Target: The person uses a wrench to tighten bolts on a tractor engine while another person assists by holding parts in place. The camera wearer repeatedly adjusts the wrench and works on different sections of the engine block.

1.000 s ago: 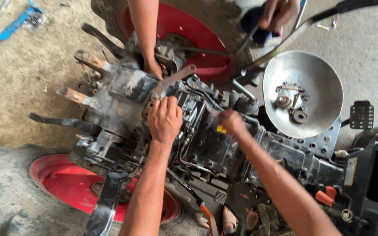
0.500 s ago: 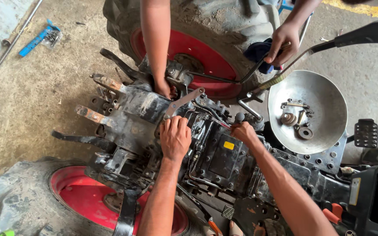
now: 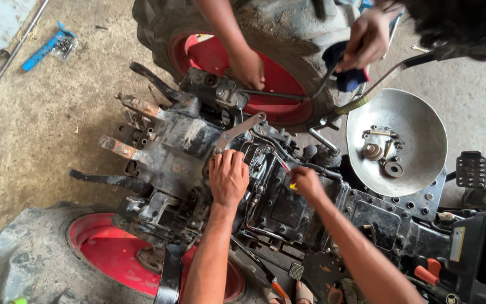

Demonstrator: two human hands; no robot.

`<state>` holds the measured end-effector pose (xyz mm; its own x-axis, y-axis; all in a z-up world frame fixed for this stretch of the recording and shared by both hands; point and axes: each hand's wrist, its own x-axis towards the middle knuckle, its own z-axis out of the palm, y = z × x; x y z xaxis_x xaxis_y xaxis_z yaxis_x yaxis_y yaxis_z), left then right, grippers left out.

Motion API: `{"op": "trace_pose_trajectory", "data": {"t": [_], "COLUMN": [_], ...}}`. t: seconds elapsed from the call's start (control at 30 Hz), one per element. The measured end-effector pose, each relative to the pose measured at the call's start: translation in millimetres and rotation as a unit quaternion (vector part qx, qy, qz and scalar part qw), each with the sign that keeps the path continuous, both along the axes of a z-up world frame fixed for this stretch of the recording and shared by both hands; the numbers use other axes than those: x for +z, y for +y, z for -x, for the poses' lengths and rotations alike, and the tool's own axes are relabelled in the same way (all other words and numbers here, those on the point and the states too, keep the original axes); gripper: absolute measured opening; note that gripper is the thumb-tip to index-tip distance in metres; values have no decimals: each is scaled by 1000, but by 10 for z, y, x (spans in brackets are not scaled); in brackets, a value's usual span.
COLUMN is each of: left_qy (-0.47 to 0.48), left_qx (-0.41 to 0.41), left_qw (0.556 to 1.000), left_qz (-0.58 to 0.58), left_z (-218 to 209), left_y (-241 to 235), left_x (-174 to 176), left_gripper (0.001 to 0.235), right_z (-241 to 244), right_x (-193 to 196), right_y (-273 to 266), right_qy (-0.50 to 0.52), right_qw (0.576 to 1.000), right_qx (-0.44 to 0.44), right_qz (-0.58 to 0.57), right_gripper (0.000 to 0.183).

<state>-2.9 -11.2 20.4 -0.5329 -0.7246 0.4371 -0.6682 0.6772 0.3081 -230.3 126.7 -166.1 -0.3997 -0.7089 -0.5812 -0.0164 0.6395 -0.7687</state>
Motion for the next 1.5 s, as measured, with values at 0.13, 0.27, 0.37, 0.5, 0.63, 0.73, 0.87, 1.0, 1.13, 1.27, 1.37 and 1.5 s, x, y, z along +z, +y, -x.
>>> {"op": "trace_pose_trajectory", "data": {"t": [0.13,0.27,0.37,0.5,0.63,0.73,0.87,1.0,1.13,1.27,1.37,1.5], "left_qy": [-3,-10,-4,5,17,19,14,16,29,44,42,40], "left_qx": [1,7,4,6,4,2,6,0,5,1,4,2], "left_qw": [1000,1000,1000,1000,1000,1000,1000,1000,1000,999,999,999], "left_qz": [-2,-6,-5,4,15,13,15,-2,0,-6,6,-4], "left_z": [13,-1,20,16,-2,-16,-12,-20,-2,14,35,55], "left_y": [5,-12,-6,-23,15,20,17,17,-9,-17,-27,-46], "left_x": [-16,-35,-23,28,17,-34,-84,-130,-110,-85,-73,-82], "left_gripper": [6,6,6,6,5,5,4,6,8,10,11,12], "right_z": [466,175,-309,-424,87,577,524,-188,-482,-151,259,525], "right_x": [167,263,141,-188,-484,-545,-333,-10,239,186,84,210], "right_y": [-186,-172,-61,21,108,-34,-69,-24,-13,91,12,-178], "right_qy": [94,118,-264,-197,-42,253,272,-137,-185,-92,-8,222], "right_qw": [980,991,957,973,998,940,946,989,977,993,999,952], "right_qx": [97,57,-80,-120,-52,202,177,-47,-96,-70,35,208], "right_qz": [-145,-42,-93,8,-17,105,0,-32,-30,-33,18,30], "right_gripper": [33,32,22,24,36,20,16,32,26,32,34,30]}}
